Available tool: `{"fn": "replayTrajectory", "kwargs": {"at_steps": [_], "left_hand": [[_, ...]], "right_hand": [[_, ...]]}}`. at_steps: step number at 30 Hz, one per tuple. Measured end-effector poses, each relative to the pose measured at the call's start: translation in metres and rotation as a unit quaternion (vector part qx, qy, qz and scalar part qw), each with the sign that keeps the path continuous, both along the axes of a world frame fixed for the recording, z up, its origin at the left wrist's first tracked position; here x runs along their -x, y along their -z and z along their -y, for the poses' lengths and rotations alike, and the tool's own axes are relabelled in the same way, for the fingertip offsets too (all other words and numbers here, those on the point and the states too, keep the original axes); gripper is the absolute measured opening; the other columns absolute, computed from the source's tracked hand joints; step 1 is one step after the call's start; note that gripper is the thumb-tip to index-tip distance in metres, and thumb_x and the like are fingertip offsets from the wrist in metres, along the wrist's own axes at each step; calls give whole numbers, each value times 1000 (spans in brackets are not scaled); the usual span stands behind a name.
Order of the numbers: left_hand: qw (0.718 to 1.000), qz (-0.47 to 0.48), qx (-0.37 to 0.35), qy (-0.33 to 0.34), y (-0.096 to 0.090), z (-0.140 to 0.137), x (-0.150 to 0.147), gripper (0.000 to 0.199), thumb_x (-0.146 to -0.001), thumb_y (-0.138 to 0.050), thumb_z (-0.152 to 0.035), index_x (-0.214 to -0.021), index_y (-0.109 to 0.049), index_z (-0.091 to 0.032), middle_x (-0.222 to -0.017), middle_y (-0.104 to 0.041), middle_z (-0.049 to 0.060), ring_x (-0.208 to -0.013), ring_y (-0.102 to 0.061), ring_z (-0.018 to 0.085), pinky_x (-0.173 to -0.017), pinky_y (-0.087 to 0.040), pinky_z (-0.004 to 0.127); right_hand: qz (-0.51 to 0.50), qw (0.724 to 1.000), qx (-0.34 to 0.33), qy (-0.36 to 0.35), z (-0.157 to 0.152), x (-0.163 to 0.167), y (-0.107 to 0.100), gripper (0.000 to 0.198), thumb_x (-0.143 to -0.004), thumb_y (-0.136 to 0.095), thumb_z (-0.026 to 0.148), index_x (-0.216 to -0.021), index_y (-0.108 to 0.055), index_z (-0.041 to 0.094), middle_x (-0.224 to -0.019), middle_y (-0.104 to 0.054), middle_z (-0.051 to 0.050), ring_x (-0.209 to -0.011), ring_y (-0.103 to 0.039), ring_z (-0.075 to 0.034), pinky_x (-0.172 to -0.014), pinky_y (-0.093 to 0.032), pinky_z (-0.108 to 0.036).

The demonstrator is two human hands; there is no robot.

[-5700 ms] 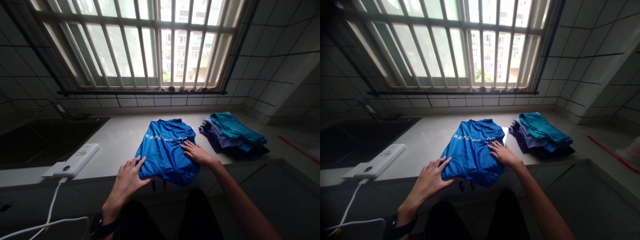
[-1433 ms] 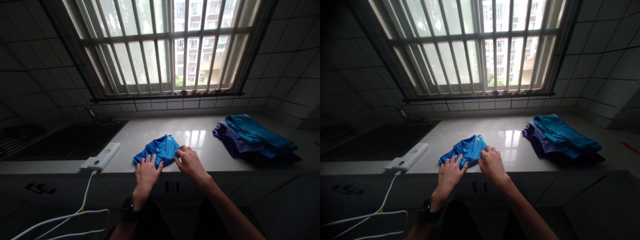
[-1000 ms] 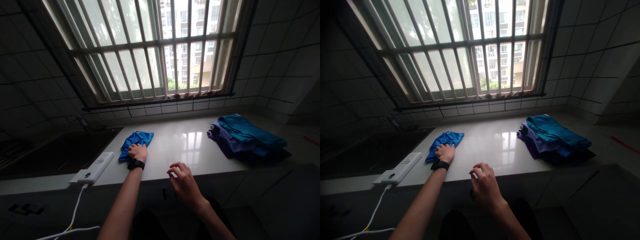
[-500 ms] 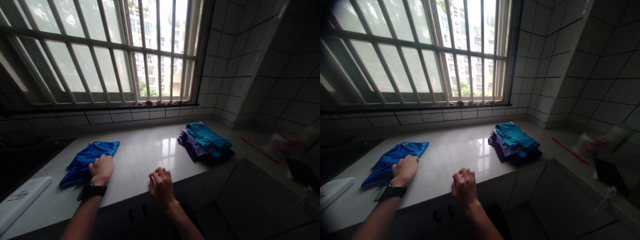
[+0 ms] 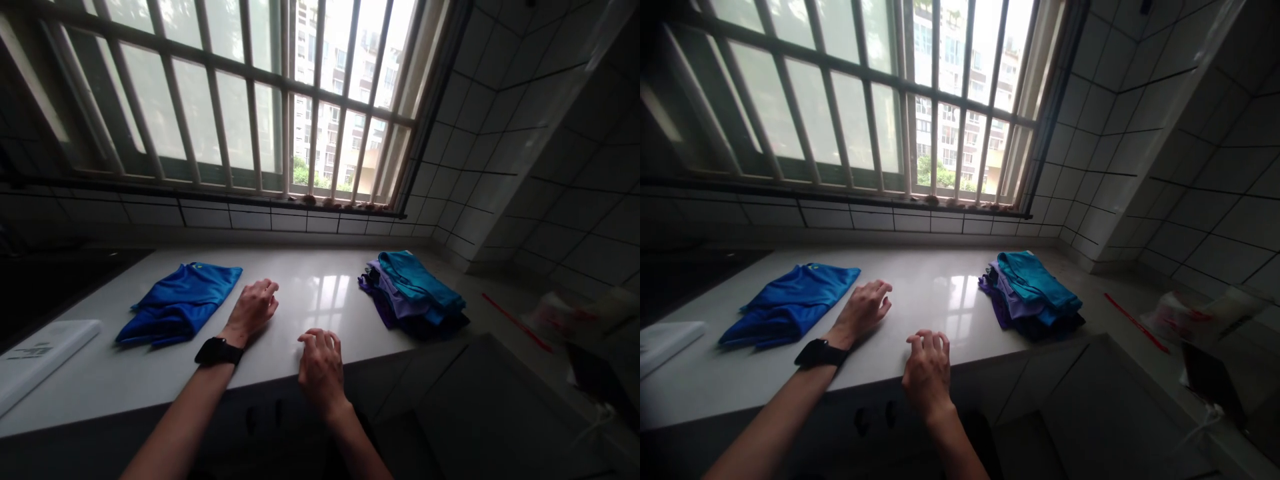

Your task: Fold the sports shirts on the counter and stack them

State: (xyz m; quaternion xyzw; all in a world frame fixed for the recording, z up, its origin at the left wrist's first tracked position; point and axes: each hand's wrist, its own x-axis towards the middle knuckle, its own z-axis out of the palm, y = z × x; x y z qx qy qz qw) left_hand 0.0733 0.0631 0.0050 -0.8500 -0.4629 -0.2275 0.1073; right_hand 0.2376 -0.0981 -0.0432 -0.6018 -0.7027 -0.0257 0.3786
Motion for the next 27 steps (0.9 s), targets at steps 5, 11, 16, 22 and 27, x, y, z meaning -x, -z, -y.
{"fn": "replayTrajectory", "kwargs": {"at_steps": [5, 11, 16, 22, 27], "left_hand": [[997, 9, 67, 48, 3, 1, 1, 29, -84, -49, -13, -104, -69, -20, -102, -75, 13, -99, -70, 29, -94, -48, 42], [996, 61, 53, 48, 2, 2, 3, 25, -85, -48, -16, -99, -69, -21, -96, -76, 12, -94, -71, 28, -93, -49, 42], [996, 52, 55, 47, 0, 4, 4, 24, -87, -46, -17, -100, -66, -20, -101, -77, 13, -96, -71, 28, -94, -47, 42], [995, 68, 58, 48, -2, 5, 6, 23, -88, -45, -18, -100, -63, -19, -100, -76, 13, -95, -71, 28, -93, -47, 42], [994, 87, 53, 49, -2, 6, 7, 21, -86, -47, -20, -98, -64, -21, -96, -76, 12, -90, -71, 27, -92, -48, 41]], "right_hand": [[-3, 1000, 11, 12, 2, 5, 1, 41, -84, -52, -1, -115, -61, 25, -119, -68, -6, -119, -64, -21, -123, -32, -47], [-39, 998, -29, 44, -3, -43, -38, 32, -90, -50, 11, -119, -58, 21, -115, -66, -10, -111, -65, -25, -105, -48, -45], [-7, 973, 31, 231, -40, -150, -115, 39, -97, -49, 25, -135, -53, 16, -120, -64, -14, -103, -67, -26, -88, -52, -36], [158, 894, 262, 328, -70, -221, -145, 40, -106, -47, 33, -138, -59, 12, -134, -65, -24, -123, -65, -32, -96, -48, -38], [198, 891, 259, 316, -86, -218, -177, 30, -106, -46, 25, -125, -68, 19, -125, -72, -19, -116, -69, -29, -90, -47, -36]]}}
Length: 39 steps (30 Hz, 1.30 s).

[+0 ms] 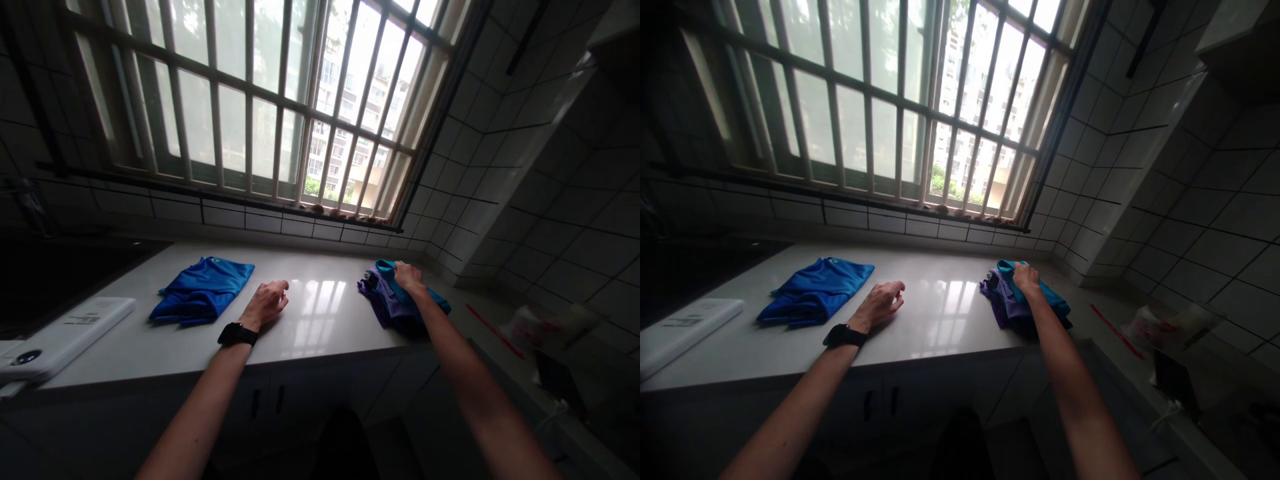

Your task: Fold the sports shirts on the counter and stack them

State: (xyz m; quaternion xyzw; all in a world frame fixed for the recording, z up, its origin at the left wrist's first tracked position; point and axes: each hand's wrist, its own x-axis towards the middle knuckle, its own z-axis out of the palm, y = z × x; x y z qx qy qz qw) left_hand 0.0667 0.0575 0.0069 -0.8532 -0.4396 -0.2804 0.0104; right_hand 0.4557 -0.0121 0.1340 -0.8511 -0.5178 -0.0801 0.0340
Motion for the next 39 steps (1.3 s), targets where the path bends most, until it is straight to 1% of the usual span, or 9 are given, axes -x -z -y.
{"fn": "replayTrajectory", "kwargs": {"at_steps": [5, 8, 11, 16, 19, 25, 32, 36, 39], "left_hand": [[1000, -6, 1, 0, 0, 0, 1, 19, -87, -47, -22, -97, -63, -22, -94, -76, 10, -89, -71, 26, -92, -48, 41], [1000, -1, 5, -1, 0, -1, 2, 19, -87, -49, -27, -99, -62, -22, -91, -75, 9, -87, -70, 26, -91, -48, 41], [1000, -1, 10, 8, 1, -2, 2, 23, -88, -52, -34, -104, -62, -20, -92, -73, 9, -88, -70, 27, -90, -49, 41], [1000, -3, 7, 24, 1, -2, 1, 39, -88, -57, -48, -112, -61, -18, -95, -72, 10, -94, -71, 29, -91, -49, 41], [999, 9, 3, 36, 2, -2, 1, 44, -86, -61, -50, -116, -62, -18, -95, -72, 8, -94, -70, 28, -93, -48, 41], [998, 38, -4, 55, 4, -5, 3, 45, -82, -65, -42, -120, -64, -19, -93, -72, 6, -88, -70, 26, -90, -49, 41], [994, -28, -61, 88, 5, 0, 1, 34, -87, -69, -32, -119, -68, -24, -100, -72, 6, -94, -68, 25, -90, -49, 40], [981, -130, -89, 112, 7, 6, -8, 24, -85, -68, -13, -107, -71, -22, -112, -72, 9, -100, -67, 24, -92, -48, 38], [980, -148, -90, 97, 5, 7, -12, 24, -87, -61, -5, -104, -70, -20, -112, -72, 9, -100, -67, 23, -92, -48, 37]], "right_hand": [[8, 978, -204, -48, -16, 18, -74, 23, -106, -48, 28, -115, -68, 21, -112, -74, -14, -101, -69, -27, -80, -46, -33], [-17, 928, -355, -108, -19, 34, -111, 20, -105, -47, 29, -108, -65, 20, -102, -71, -11, -94, -65, -25, -78, -44, -32], [-75, 873, -456, -156, -23, 52, -123, 22, -106, -41, 29, -103, -61, 20, -93, -65, -7, -90, -60, -22, -78, -43, -31], [-200, 859, -434, -181, -36, 94, -61, 21, -102, -43, 27, -85, -54, 23, -78, -57, 0, -76, -57, -17, -71, -39, -27], [-322, 874, -268, -247, -45, 124, 1, 21, -96, -53, 27, -75, -50, 23, -69, -52, 5, -68, -53, -14, -64, -36, -23], [-490, 816, -83, -294, -63, 157, 76, 26, -97, -48, 32, -73, -51, 23, -59, -48, 6, -55, -47, -13, -55, -37, -23], [-396, 866, -176, -247, -78, 148, 120, 26, -90, -51, 24, -64, -52, 24, -74, -67, -2, -72, -62, -20, -70, -45, -29], [-412, 842, -213, -276, -75, 148, 134, 18, -93, -50, 30, -95, -67, 25, -84, -72, -3, -83, -68, -23, -78, -49, -33], [-419, 807, -233, -345, -66, 148, 136, 35, -96, -52, 41, -123, -66, 26, -80, -67, 1, -76, -65, -22, -77, -50, -34]]}}
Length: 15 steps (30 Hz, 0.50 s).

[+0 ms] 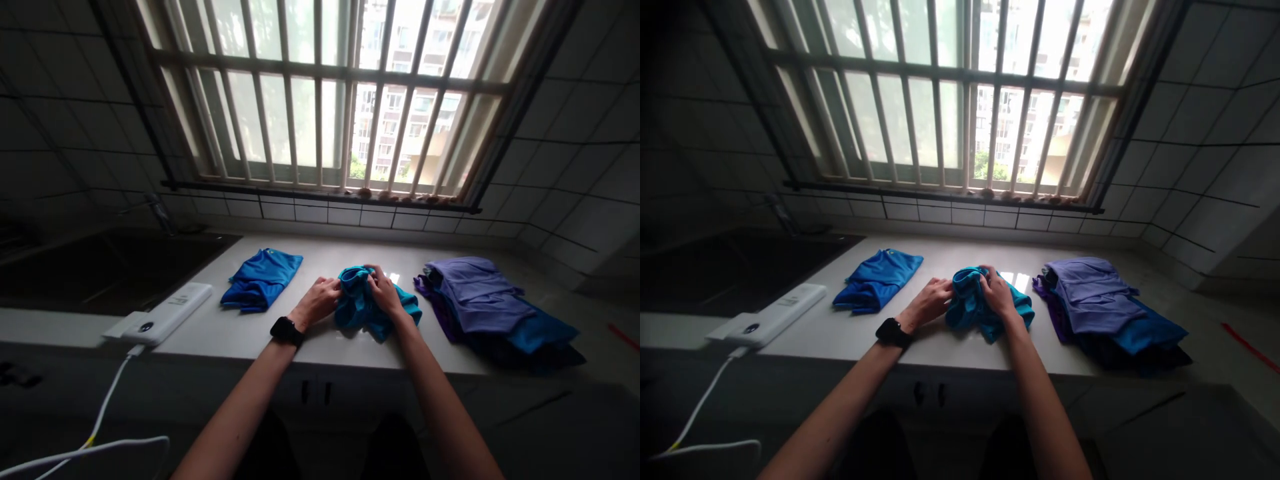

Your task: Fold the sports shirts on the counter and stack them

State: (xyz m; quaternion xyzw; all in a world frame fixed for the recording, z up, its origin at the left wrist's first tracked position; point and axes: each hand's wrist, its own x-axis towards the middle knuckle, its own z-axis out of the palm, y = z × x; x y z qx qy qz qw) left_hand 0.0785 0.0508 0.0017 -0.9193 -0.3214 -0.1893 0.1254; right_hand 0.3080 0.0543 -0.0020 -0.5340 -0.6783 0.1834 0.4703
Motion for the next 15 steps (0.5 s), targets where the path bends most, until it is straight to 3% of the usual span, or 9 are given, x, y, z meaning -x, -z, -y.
{"fn": "replayTrajectory", "kwargs": {"at_steps": [2, 5, 9, 13, 15], "left_hand": [[999, 22, -6, -24, -3, 1, 1, 24, -89, -57, -5, -104, -69, -20, -109, -72, 9, -99, -67, 23, -92, -48, 37], [992, 83, -22, -93, -8, 2, 7, 20, -93, -53, -8, -99, -67, -21, -101, -71, 9, -96, -67, 25, -90, -47, 39], [949, 214, -53, -226, -10, 2, 17, 15, -98, -49, -18, -95, -63, -21, -96, -69, 12, -96, -66, 29, -88, -46, 42], [874, 355, -71, -325, -8, -3, 29, 14, -98, -46, -21, -98, -59, -21, -101, -70, 15, -101, -67, 33, -88, -46, 44], [859, 389, -57, -329, -6, -6, 32, 14, -97, -45, -21, -102, -58, -21, -103, -71, 15, -103, -68, 34, -89, -47, 45]], "right_hand": [[11, 998, -14, -56, 7, 0, -1, 42, -93, -58, 49, -126, -67, 25, -74, -61, 3, -68, -59, -19, -69, -48, -32], [5, 994, -4, -106, 14, -1, -4, 36, -84, -69, 53, -104, -73, 23, -65, -51, 5, -60, -50, -16, -60, -41, -29], [-165, 982, 1, -91, 16, -3, -15, 32, -80, -71, 55, -86, -68, 23, -64, -52, 5, -55, -45, -12, -53, -36, -26], [-388, 920, -44, -30, 14, -13, -25, 33, -76, -74, 53, -87, -63, 24, -57, -40, 10, -46, -32, -8, -42, -22, -22], [-458, 887, -60, -5, 13, -19, -27, 32, -73, -75, 49, -87, -61, 24, -55, -34, 12, -44, -27, -7, -40, -18, -21]]}}
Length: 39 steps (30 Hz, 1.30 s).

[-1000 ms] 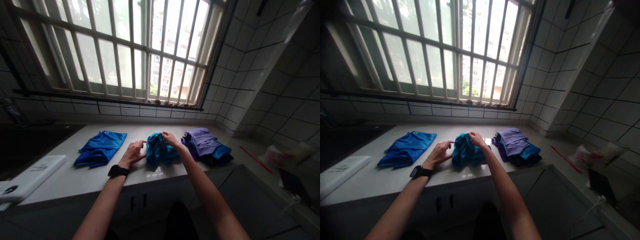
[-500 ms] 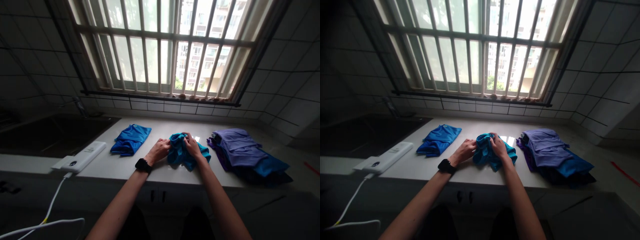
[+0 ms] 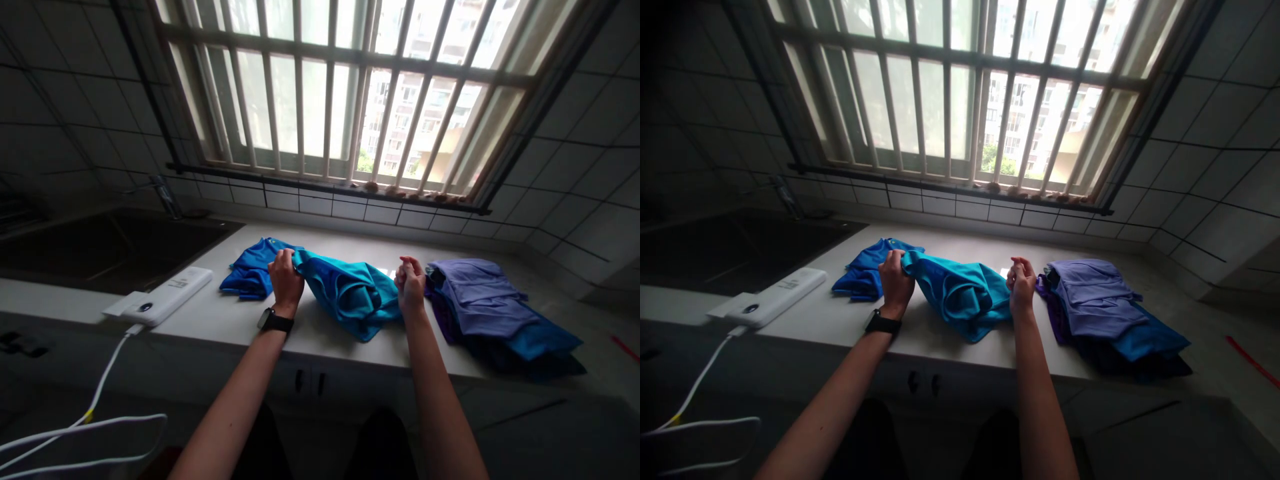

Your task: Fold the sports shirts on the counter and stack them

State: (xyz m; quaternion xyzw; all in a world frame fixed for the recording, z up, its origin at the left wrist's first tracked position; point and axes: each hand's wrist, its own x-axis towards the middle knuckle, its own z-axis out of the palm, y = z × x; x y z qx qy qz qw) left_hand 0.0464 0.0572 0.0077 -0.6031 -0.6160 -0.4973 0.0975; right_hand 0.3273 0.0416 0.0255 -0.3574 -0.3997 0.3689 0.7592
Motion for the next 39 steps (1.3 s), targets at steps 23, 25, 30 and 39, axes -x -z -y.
{"fn": "replayTrajectory", "kwargs": {"at_steps": [23, 25, 30, 39], "left_hand": [[918, -159, 110, 347, -4, 11, -15, 69, -77, -81, -45, -138, -57, -24, -137, -67, 12, -128, -63, 33, -109, -44, 47], [929, -153, 109, 318, -4, 9, -16, 53, -80, -77, -40, -127, -61, -22, -125, -70, 11, -119, -66, 31, -104, -46, 45], [961, -117, 102, 229, -2, 6, -16, 21, -90, -62, -27, -109, -61, -19, -98, -71, 7, -97, -68, 27, -98, -45, 43], [990, -50, 52, 124, -3, 0, -11, 9, -97, -49, -24, -91, -55, -23, -84, -66, 5, -89, -65, 25, -93, -45, 41]], "right_hand": [[483, 874, -3, 40, 0, 12, 22, 13, -88, -61, 34, -85, -70, 24, -90, -71, -4, -78, -64, -20, -81, -54, -37], [462, 882, -11, 95, 0, 12, 22, 16, -90, -58, 35, -87, -68, 24, -93, -71, -6, -77, -64, -21, -80, -54, -37], [407, 896, 4, 177, -1, 13, 24, 23, -96, -48, 45, -97, -60, 25, -94, -73, -8, -76, -66, -22, -76, -54, -37], [380, 911, 32, 160, -2, 10, 27, 20, -93, -51, 43, -103, -53, 26, -93, -70, -5, -74, -67, -21, -70, -51, -33]]}}
